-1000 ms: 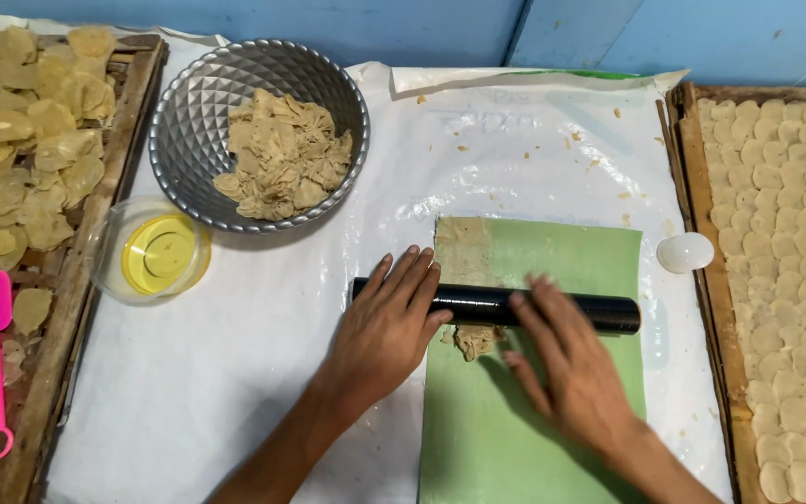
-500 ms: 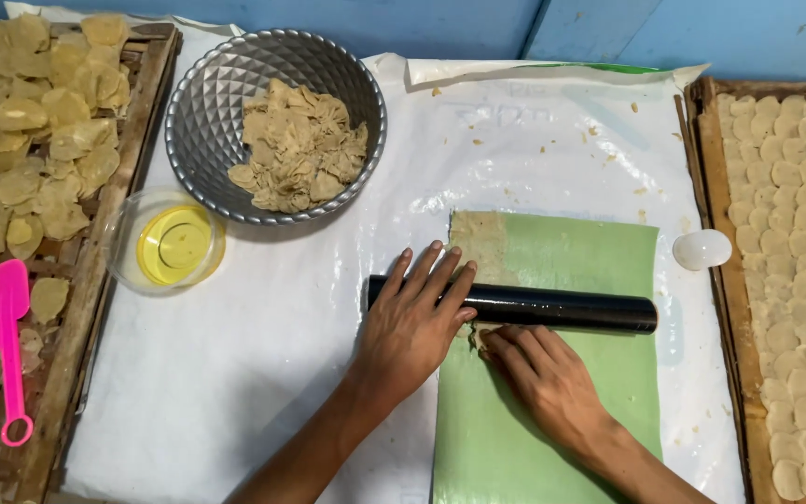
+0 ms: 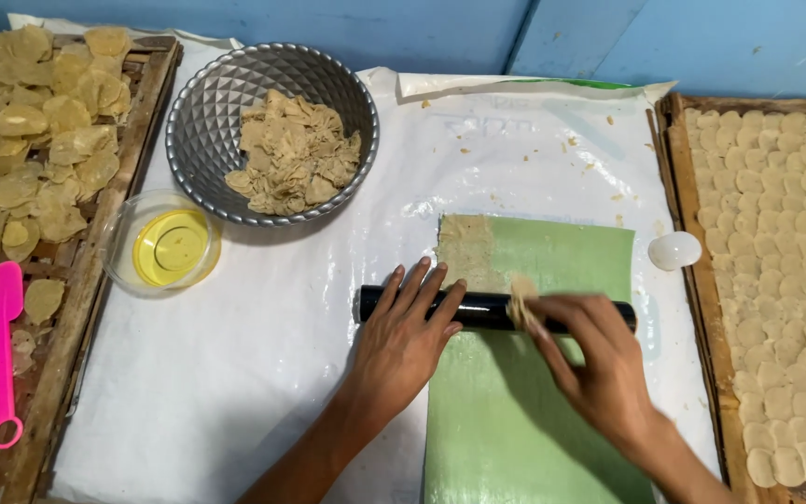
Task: Peeling small dough circles from a sheet and then rolling out dough on a board.
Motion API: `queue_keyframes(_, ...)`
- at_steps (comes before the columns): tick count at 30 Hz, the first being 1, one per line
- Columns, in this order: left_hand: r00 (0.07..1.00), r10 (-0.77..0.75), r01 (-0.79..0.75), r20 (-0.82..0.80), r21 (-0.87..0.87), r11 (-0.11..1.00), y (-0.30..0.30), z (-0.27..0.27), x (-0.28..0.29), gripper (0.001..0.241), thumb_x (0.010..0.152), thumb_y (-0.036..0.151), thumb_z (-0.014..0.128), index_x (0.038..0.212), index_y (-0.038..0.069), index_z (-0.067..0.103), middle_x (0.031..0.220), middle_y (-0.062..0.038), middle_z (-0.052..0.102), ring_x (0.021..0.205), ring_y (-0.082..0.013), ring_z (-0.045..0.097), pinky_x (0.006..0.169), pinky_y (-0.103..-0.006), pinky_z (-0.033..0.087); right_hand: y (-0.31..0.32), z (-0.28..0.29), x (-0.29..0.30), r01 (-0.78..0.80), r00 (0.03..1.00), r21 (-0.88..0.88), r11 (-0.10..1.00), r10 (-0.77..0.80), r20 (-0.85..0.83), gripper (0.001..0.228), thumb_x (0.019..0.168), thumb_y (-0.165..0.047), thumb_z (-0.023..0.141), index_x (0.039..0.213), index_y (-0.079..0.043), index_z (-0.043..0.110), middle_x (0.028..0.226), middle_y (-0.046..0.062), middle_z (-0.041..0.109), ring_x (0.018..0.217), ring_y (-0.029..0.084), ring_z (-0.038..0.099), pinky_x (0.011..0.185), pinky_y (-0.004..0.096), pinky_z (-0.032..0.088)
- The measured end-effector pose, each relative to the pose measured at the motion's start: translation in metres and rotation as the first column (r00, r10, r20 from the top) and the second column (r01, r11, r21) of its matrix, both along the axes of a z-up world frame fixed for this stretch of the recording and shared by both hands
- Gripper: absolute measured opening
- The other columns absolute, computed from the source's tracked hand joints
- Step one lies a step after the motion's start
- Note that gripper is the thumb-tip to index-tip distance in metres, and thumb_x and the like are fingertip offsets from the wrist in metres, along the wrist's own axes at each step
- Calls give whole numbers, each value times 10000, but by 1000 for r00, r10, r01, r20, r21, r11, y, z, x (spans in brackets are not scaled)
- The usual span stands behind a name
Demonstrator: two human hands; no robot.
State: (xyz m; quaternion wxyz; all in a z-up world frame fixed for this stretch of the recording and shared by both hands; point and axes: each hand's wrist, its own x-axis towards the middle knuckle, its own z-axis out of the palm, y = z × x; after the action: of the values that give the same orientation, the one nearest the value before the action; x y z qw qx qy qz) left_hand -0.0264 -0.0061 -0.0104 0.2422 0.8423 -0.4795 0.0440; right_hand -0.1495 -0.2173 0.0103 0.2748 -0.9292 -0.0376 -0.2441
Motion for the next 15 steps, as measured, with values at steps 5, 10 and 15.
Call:
queue_keyframes(5, 1000, 21, -21, -6, 19, 1000, 2, 0, -8, 476, 984, 318, 588, 1394, 77, 571, 1454, -209, 540, 1420, -375, 424, 1190, -549, 264, -21, -1, 52, 34, 997, -169, 985, -46, -64, 215, 869, -86, 729, 1076, -25, 741, 1099, 123, 737, 988, 296, 697, 835, 409, 588)
queue_keyframes(10, 999, -2, 1, -43, -21, 1000, 8, 5, -10, 456, 971, 233, 621, 1385, 48, 572, 1404, -268, 555, 1369, -409, 463, 1168, -549, 292, -20, 3, 58, -34, 961, -179, 983, -17, -278, 189, 884, -211, 713, 996, -72, 775, 1040, 80, 762, 960, 306, 702, 805, 422, 587)
queue_keyframes(15, 998, -69, 70, -10, 102, 992, 9, 0, -3, 498, 916, -14, 580, 1410, 41, 560, 1265, -230, 616, 1245, -347, 572, 1141, -544, 369, -15, 24, 35, 10, 970, -104, 994, -35, -241, 289, 922, -221, 681, 1137, -40, 746, 1075, 143, 721, 905, 330, 692, 741, 434, 584)
